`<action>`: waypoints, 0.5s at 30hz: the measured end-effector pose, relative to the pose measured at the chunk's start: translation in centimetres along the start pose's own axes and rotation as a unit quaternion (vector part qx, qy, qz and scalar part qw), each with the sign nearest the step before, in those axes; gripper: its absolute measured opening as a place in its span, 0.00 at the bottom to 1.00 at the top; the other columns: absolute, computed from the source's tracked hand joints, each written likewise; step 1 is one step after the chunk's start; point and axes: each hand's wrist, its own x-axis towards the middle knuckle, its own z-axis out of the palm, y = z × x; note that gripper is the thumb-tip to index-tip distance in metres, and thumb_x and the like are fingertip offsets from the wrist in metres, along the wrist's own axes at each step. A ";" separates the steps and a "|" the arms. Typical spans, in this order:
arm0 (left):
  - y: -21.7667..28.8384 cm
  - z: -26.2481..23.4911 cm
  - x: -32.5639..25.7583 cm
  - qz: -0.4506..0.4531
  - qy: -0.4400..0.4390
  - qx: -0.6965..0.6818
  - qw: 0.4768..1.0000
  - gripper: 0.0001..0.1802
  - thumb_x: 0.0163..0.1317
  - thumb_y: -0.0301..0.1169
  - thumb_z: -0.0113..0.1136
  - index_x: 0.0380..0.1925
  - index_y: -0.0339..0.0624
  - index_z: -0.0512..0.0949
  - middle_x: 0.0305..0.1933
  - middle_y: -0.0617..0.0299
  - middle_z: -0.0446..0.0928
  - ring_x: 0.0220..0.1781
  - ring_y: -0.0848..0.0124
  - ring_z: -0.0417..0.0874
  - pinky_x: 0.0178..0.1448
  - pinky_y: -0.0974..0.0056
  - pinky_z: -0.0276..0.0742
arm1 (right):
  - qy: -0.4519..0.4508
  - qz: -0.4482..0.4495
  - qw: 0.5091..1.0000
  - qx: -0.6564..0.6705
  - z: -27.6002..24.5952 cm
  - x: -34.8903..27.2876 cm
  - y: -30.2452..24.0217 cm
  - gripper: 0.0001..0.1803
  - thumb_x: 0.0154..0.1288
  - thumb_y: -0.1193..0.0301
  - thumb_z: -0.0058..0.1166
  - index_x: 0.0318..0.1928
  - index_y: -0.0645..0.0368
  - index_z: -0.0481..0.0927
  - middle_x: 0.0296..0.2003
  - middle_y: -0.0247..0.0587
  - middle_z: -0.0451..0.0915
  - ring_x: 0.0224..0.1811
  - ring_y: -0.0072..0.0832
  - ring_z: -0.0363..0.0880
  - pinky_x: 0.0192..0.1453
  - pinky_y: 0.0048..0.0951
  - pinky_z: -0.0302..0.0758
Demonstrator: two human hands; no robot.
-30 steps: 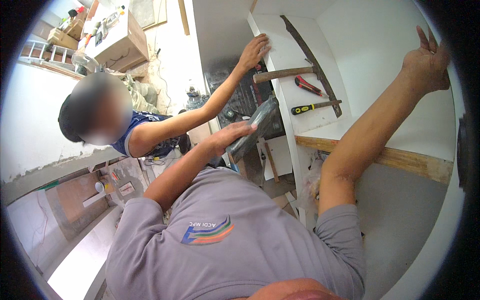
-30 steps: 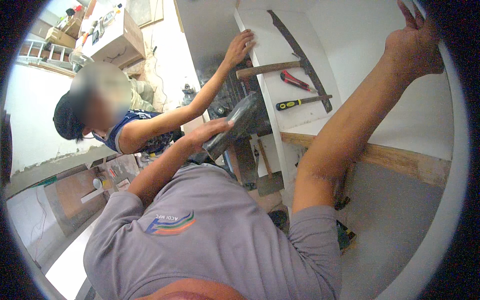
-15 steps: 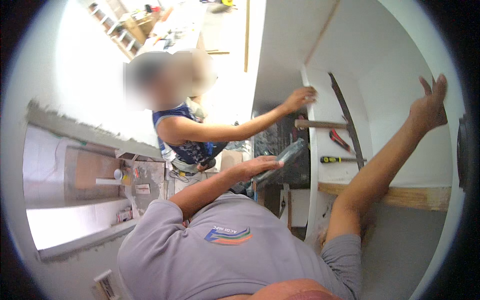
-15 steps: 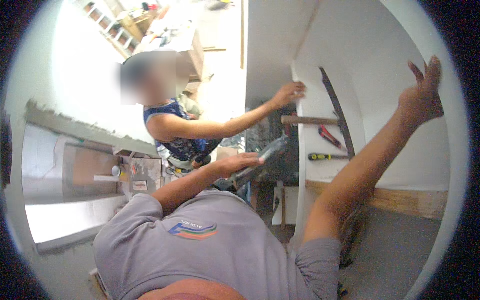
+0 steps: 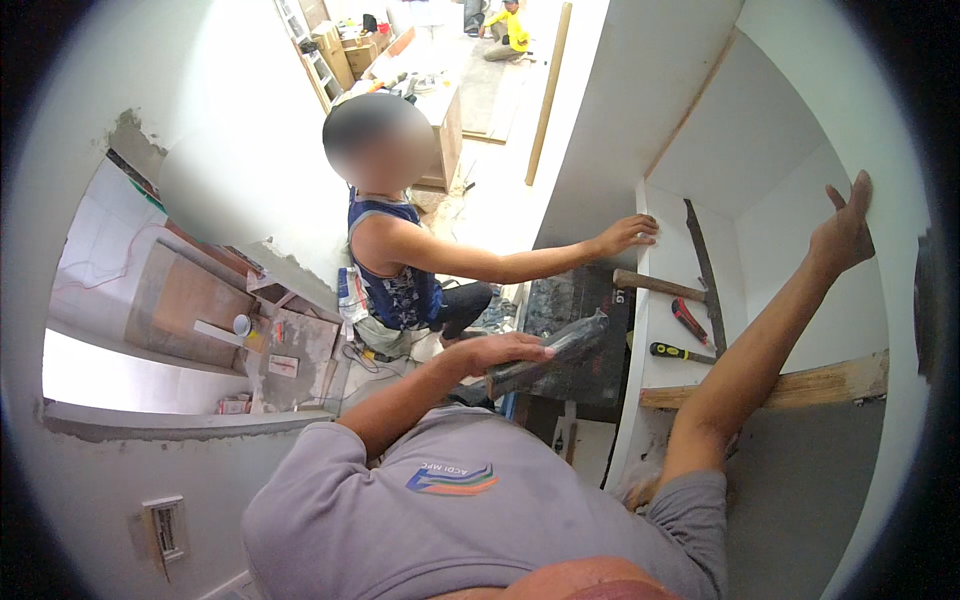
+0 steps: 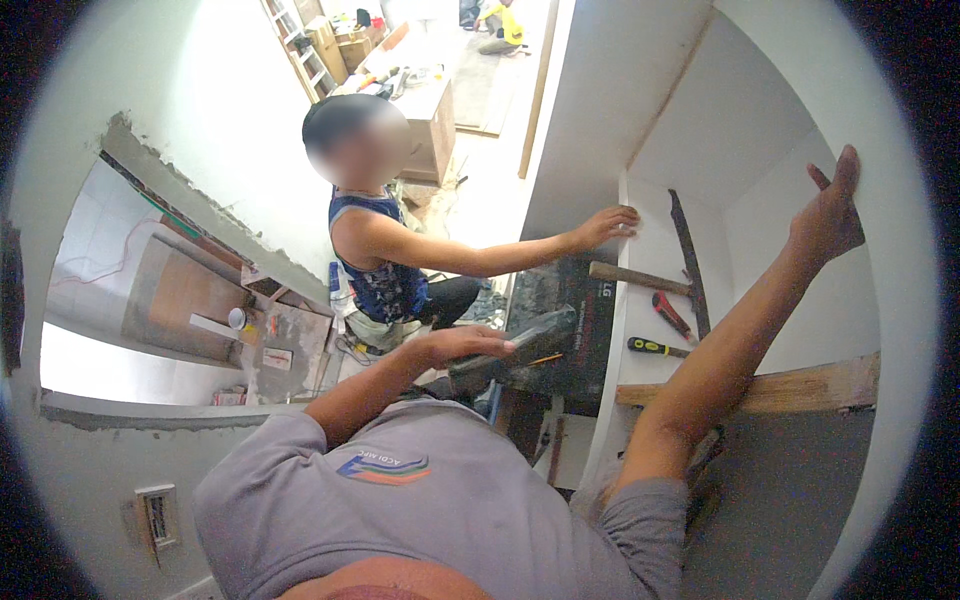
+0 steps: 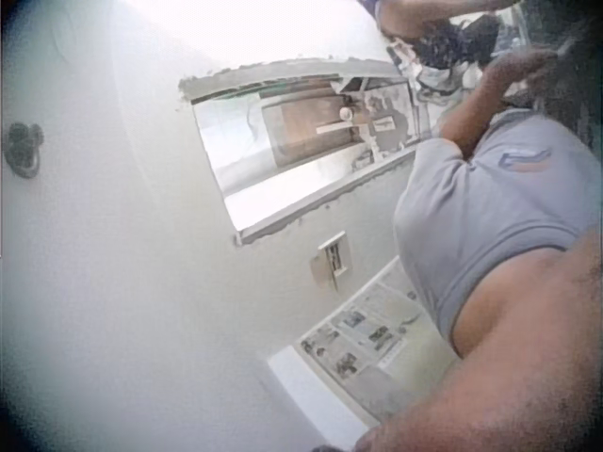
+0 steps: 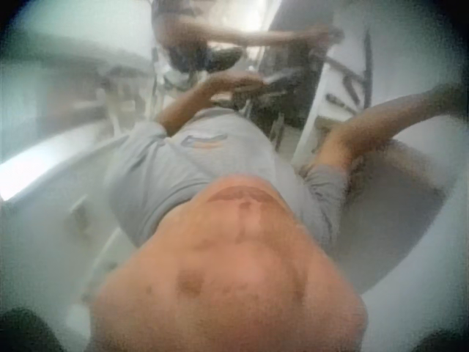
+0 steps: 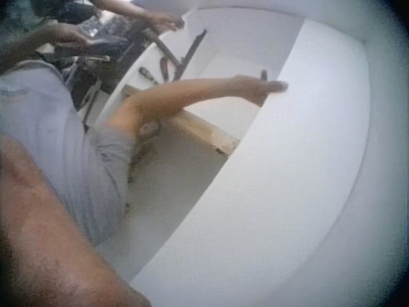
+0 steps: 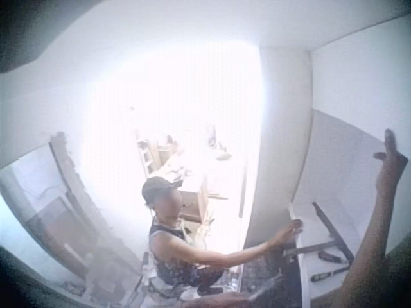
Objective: The person installs a wooden shelf into a wall cavity using a hammer, utility knife, and sanding block. They secure the shelf, trim excess material, and smooth the edges.
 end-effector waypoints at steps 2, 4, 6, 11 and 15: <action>1.2 -1.2 -2.4 -0.019 -0.001 0.031 0.999 0.37 0.70 0.56 0.57 0.64 0.34 0.75 0.58 0.55 0.79 0.58 0.67 0.76 0.66 0.64 0.69 | 0.004 0.013 1.000 0.004 0.2 -0.1 0.0 0.30 0.70 0.51 0.59 0.58 0.67 0.81 0.59 0.53 0.82 0.47 0.39 0.90 0.47 0.28 0.85; 1.4 -3.2 -4.9 -0.014 0.004 0.083 0.996 0.38 0.69 0.57 0.58 0.63 0.33 0.75 0.56 0.56 0.79 0.57 0.68 0.76 0.65 0.64 0.70 | 0.005 0.014 1.000 0.003 0.2 -0.3 -0.3 0.30 0.69 0.51 0.59 0.57 0.67 0.81 0.58 0.52 0.82 0.46 0.39 0.90 0.47 0.28 0.84; 0.5 -5.4 -7.9 0.012 0.020 0.151 0.988 0.38 0.68 0.59 0.58 0.59 0.32 0.77 0.52 0.57 0.80 0.54 0.69 0.77 0.62 0.64 0.72 | 0.000 0.007 1.000 0.000 0.6 -0.4 -0.5 0.30 0.69 0.52 0.60 0.57 0.67 0.82 0.58 0.52 0.82 0.46 0.39 0.90 0.47 0.28 0.84; 0.0 -9.4 -18.7 -0.099 0.095 0.186 0.973 0.38 0.67 0.60 0.59 0.56 0.32 0.80 0.48 0.58 0.81 0.50 0.69 0.78 0.59 0.64 0.72 | 0.003 -0.006 1.000 -0.017 0.3 -0.1 -0.4 0.31 0.68 0.52 0.61 0.57 0.68 0.82 0.58 0.53 0.82 0.45 0.40 0.90 0.47 0.31 0.84; -7.0 -13.5 -26.5 -0.242 0.193 0.197 0.930 0.34 0.62 0.61 0.63 0.48 0.37 0.83 0.40 0.58 0.82 0.42 0.67 0.79 0.50 0.59 0.75 | 0.003 -0.007 1.000 0.004 0.7 0.1 -0.4 0.31 0.68 0.50 0.61 0.57 0.67 0.82 0.57 0.50 0.83 0.45 0.38 0.90 0.47 0.29 0.82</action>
